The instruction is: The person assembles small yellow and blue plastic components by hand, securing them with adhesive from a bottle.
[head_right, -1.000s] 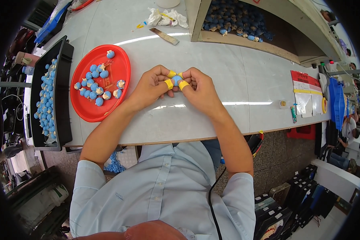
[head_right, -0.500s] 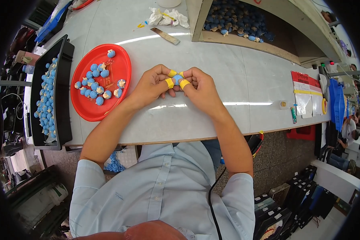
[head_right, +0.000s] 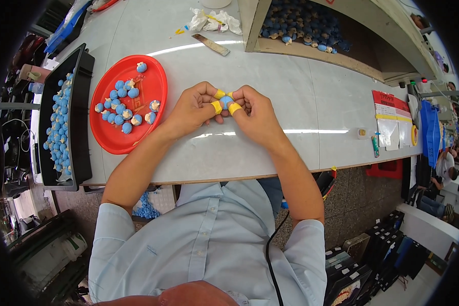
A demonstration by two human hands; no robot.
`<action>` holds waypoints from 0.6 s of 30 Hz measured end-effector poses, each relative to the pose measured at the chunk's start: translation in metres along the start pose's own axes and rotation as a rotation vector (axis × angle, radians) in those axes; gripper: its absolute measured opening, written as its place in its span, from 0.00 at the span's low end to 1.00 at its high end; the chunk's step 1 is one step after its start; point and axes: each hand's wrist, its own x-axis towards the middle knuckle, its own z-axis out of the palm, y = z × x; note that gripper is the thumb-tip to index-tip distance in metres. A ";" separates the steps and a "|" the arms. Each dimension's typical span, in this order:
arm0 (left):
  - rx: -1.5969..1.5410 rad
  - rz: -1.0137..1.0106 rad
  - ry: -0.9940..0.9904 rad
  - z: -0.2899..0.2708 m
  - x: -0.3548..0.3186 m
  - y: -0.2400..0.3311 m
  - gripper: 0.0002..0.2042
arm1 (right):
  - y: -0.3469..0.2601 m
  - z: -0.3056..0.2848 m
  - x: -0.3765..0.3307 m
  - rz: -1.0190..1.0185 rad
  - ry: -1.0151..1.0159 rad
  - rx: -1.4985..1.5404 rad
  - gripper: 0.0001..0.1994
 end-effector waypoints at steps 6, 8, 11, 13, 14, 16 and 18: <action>-0.006 0.015 0.003 0.001 0.000 -0.001 0.11 | 0.000 0.000 0.001 -0.008 0.007 -0.021 0.06; -0.004 -0.004 0.009 0.002 0.000 0.001 0.12 | -0.002 0.000 0.000 -0.006 0.010 -0.011 0.06; -0.006 0.010 0.013 0.003 0.001 -0.001 0.13 | -0.004 0.000 0.001 -0.009 0.017 -0.003 0.06; -0.004 0.026 0.023 0.003 0.002 -0.005 0.13 | -0.004 0.001 0.001 0.024 0.033 0.096 0.07; -0.002 0.039 0.032 0.004 0.002 -0.006 0.13 | -0.004 0.000 0.002 0.022 0.033 0.093 0.07; -0.008 0.048 0.039 0.004 0.002 -0.005 0.13 | -0.001 -0.002 0.003 0.007 0.006 0.081 0.10; -0.015 0.058 0.047 0.005 0.002 -0.004 0.13 | 0.003 -0.001 0.005 -0.007 0.012 0.075 0.11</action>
